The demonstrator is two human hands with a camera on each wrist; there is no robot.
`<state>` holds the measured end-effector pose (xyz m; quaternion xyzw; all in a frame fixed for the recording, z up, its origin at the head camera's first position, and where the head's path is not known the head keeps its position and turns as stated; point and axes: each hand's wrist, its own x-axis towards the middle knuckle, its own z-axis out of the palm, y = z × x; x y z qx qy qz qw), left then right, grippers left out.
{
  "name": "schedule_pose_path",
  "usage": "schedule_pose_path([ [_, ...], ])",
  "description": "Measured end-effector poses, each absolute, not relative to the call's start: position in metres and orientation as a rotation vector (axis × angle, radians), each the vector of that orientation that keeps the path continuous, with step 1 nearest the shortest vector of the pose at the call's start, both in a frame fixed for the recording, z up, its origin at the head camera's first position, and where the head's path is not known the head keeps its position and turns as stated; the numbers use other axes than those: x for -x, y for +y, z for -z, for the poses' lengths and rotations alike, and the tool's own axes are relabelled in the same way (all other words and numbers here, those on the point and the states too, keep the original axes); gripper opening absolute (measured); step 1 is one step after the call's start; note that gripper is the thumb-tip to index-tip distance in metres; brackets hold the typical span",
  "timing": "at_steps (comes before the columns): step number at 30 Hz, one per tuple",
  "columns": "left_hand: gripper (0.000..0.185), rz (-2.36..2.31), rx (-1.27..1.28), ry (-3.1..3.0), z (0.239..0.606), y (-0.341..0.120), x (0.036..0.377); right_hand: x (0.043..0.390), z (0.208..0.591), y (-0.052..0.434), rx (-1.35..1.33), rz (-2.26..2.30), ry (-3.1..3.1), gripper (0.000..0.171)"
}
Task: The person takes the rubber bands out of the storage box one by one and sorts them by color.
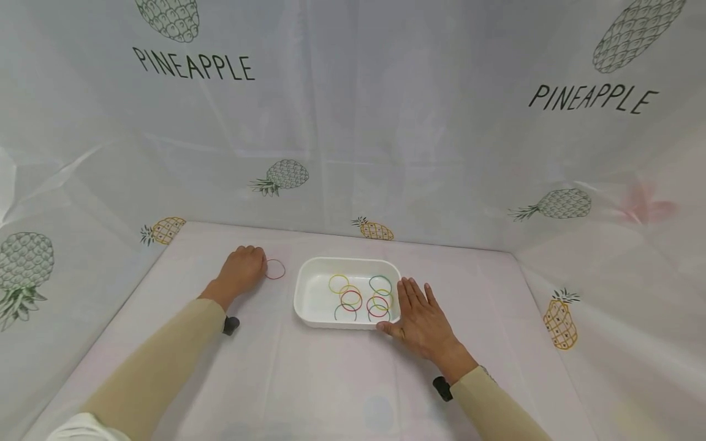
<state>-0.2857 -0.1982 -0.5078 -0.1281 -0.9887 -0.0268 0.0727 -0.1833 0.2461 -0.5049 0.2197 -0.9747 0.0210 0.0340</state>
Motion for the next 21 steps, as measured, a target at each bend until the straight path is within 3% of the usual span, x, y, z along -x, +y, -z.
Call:
schedule_pose_path([
  [21,0.015,-0.114,0.356,-3.02,0.526,-0.21,0.282,0.183,0.507,0.247,-0.674,-0.076,-2.996,0.106],
])
